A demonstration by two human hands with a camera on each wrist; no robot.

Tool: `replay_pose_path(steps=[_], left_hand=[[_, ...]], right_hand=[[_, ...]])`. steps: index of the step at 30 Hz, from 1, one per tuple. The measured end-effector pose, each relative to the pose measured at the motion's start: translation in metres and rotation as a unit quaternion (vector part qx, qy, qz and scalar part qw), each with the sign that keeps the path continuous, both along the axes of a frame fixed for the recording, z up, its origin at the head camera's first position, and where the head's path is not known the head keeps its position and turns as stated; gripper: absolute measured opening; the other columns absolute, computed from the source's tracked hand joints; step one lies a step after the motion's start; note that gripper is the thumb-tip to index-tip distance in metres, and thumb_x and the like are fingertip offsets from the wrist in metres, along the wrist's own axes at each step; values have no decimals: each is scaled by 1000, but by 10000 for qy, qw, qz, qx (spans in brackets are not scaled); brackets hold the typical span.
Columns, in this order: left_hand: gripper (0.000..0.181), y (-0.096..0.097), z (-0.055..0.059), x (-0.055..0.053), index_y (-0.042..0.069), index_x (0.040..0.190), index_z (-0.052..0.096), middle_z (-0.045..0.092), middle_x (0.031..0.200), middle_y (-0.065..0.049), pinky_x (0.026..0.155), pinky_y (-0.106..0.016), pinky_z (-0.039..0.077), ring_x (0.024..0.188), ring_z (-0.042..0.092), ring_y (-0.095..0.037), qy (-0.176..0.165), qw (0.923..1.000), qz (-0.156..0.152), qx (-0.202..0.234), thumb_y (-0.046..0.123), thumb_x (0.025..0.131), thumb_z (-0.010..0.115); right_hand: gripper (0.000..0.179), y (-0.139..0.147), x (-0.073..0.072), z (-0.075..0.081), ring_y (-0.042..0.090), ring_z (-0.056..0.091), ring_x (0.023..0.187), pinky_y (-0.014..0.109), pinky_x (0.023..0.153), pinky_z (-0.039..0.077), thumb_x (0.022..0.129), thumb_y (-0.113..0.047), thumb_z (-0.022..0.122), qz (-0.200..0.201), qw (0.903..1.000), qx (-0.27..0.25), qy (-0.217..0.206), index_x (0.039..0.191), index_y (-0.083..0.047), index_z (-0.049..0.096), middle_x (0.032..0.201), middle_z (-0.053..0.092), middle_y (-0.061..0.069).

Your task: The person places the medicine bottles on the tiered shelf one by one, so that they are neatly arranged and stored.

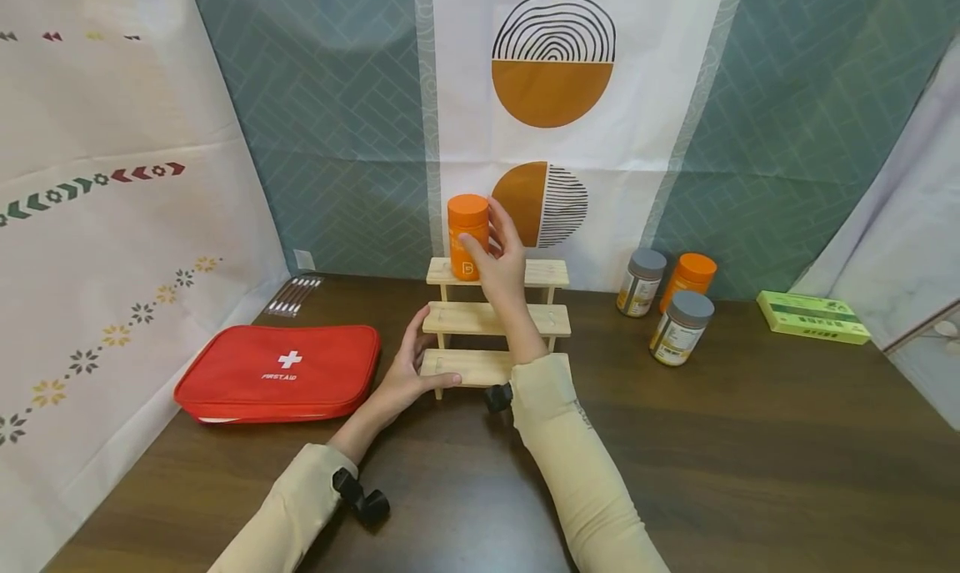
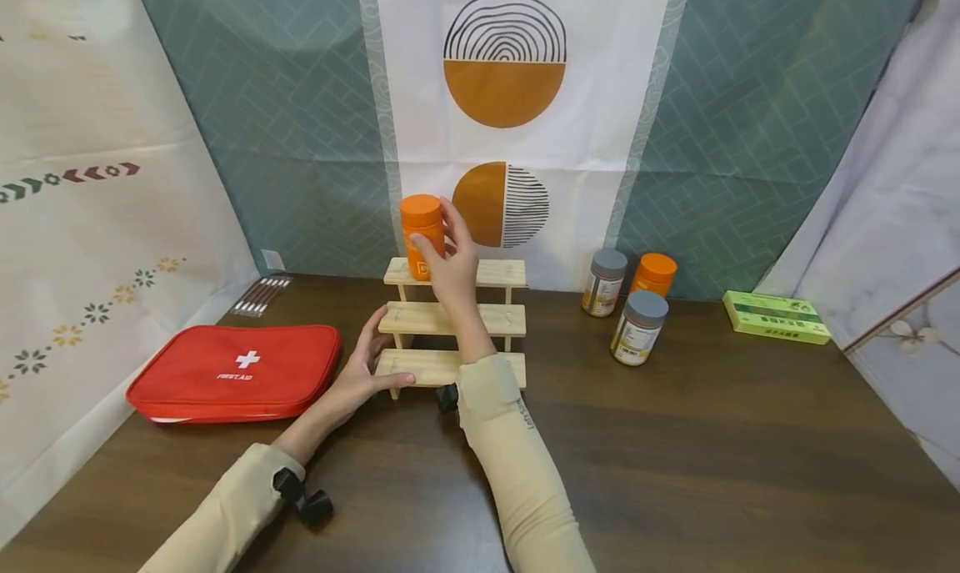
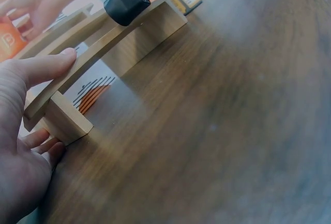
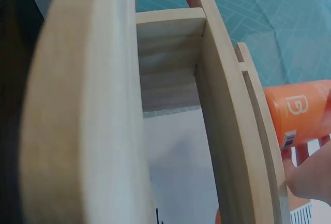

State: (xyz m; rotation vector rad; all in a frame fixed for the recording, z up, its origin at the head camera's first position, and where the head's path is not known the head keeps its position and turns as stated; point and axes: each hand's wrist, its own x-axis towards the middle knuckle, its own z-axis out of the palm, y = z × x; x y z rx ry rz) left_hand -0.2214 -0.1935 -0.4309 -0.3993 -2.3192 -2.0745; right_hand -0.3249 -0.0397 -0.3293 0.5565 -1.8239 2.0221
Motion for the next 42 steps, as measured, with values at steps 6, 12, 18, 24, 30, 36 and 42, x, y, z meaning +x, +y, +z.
replay_pose_path(steps=[6, 12, 18, 24, 30, 36, 42], left_hand=[[112, 0, 1, 0, 31, 156, 4, 40, 145, -26, 89, -21, 49, 119, 53, -33, 23, 10000, -1, -29, 0, 78, 78], [112, 0, 0, 0, 29, 156, 4, 39, 144, -29, 88, -19, 49, 118, 53, -33, 41, 10000, -9, 73, -3, 77, 77], [113, 3, 1, -1, 29, 156, 4, 39, 144, -28, 88, -19, 49, 119, 52, -34, 68, 10000, -33, 48, -3, 77, 77], [113, 2, 2, -1, 30, 156, 5, 41, 144, -27, 90, -18, 47, 120, 51, -35, 36, 10000, 79, 10, -2, 77, 78], [112, 1, 0, 0, 29, 156, 4, 40, 144, -28, 89, -18, 48, 118, 53, -34, 24, 10000, 56, -39, -1, 77, 77], [112, 0, 1, -1, 29, 156, 4, 40, 143, -28, 88, -18, 48, 116, 53, -32, 79, 9999, 69, -52, -2, 77, 77], [111, 0, 2, -1, 31, 156, 4, 41, 143, -26, 89, -18, 48, 119, 52, -35, 48, 9998, 78, -169, 0, 78, 77]], right_hand=[[65, 2, 2, 4, 29, 50, 132, 42, 108, 42, 89, -12, 71, 81, 9999, 55, -78, 148, -11, 42, 149, 48, 11], [66, 7, 3, 6, 29, 50, 131, 43, 108, 42, 89, -13, 71, 106, 9998, 168, -83, 148, -13, 41, 150, 47, 9], [61, 18, 4, 12, 30, 52, 129, 43, 110, 41, 90, -13, 70, 34, 9999, 135, -56, 146, -10, 44, 146, 50, 11], [54, 28, 7, 19, 36, 54, 122, 43, 105, 46, 90, -12, 70, -32, 10000, -1, -25, 140, -7, 50, 137, 54, 20], [49, 34, 11, 22, 29, 60, 110, 36, 99, 49, 90, -8, 69, -179, 9998, -95, 47, 135, -1, 53, 130, 57, 23], [38, 37, 15, 28, 11, 60, 94, 21, 86, 46, 90, -7, 68, -541, 9973, -332, 373, 126, 2, 58, 113, 64, 21], [31, 42, 23, 35, 5, 59, 84, 19, 77, 44, 90, -6, 67, -815, 9934, -678, 431, 118, 6, 61, 90, 65, -10]])
